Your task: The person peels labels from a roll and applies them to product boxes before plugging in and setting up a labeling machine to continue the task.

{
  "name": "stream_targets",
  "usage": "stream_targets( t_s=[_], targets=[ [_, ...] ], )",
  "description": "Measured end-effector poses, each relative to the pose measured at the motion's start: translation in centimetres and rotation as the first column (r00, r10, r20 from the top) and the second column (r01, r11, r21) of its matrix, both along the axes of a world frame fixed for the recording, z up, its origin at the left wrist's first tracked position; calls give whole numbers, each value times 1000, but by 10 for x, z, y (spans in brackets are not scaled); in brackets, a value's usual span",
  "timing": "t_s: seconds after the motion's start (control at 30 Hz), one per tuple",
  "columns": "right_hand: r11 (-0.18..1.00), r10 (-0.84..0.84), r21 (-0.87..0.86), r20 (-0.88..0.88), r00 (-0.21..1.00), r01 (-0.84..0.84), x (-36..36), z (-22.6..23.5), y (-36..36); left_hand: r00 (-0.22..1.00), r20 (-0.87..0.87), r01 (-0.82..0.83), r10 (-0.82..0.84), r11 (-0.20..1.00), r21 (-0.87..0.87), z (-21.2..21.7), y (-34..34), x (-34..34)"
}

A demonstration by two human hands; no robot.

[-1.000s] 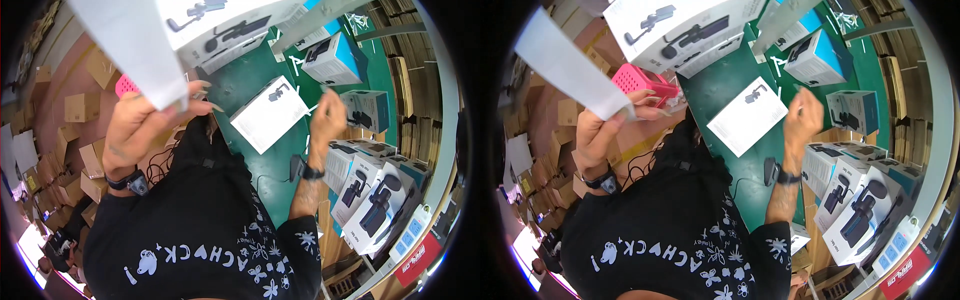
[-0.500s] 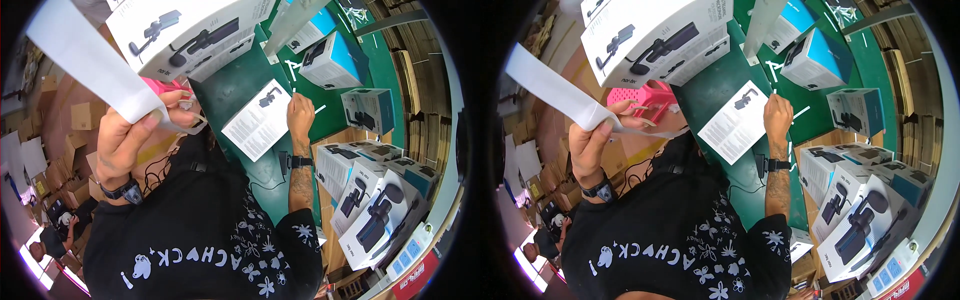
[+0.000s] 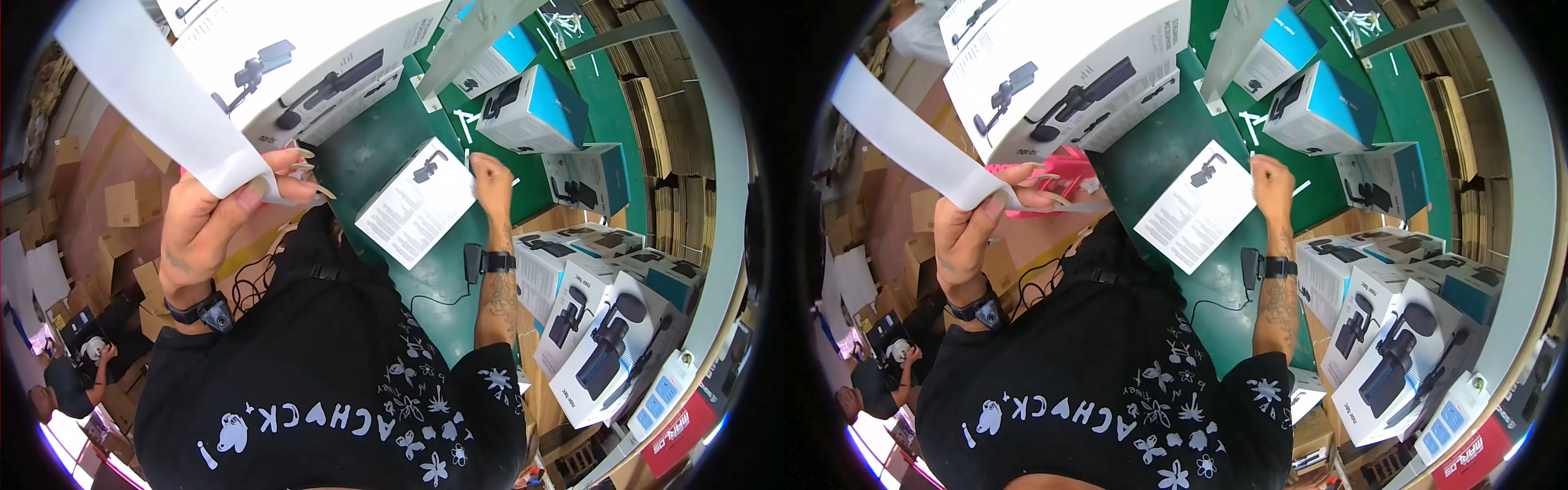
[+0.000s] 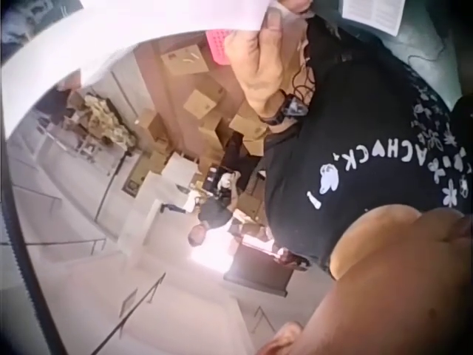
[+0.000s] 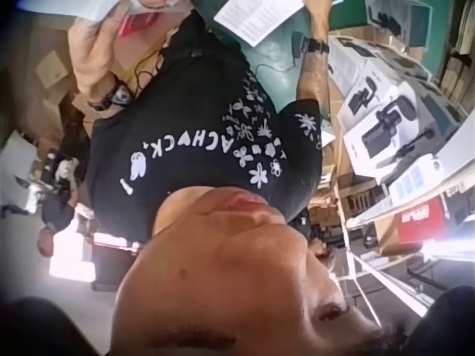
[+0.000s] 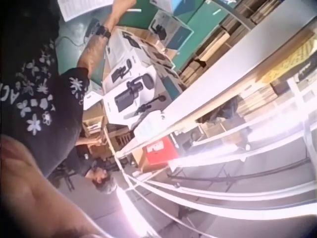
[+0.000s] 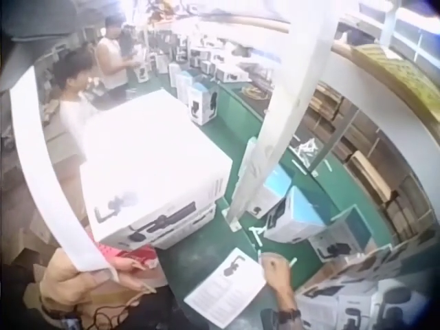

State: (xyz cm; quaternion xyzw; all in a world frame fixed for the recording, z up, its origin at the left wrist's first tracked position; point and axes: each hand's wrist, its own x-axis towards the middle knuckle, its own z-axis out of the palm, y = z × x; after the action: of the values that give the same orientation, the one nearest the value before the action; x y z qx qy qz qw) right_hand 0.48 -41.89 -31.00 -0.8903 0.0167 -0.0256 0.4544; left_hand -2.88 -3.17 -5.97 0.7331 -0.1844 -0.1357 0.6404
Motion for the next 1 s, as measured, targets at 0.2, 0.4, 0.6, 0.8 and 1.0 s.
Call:
stream_targets(
  t_s=[0.2,0.4,0.6,0.8,1.0],
  targets=[
    [992,83,-55,-425,901,-118,-6,-12,17,1000,-15,2,-3,998,-63,-3,15,1],
    [971,91,-227,42,995,-80,-1,7,54,1000,27,18,-17,999,-50,-8,33,6],
    [897,5,-430,-222,975,-102,-34,32,76,997,-65,38,-49,985,-167,-15,45,8],
    [748,-486,-632,-318,814,200,-154,-16,46,989,-141,-18,-37,928,-372,-17,38,12],
    [756,-532,-136,-698,480,640,-187,-10,115,956,-176,138,-236,888,-439,-3,31,33]
  ],
)
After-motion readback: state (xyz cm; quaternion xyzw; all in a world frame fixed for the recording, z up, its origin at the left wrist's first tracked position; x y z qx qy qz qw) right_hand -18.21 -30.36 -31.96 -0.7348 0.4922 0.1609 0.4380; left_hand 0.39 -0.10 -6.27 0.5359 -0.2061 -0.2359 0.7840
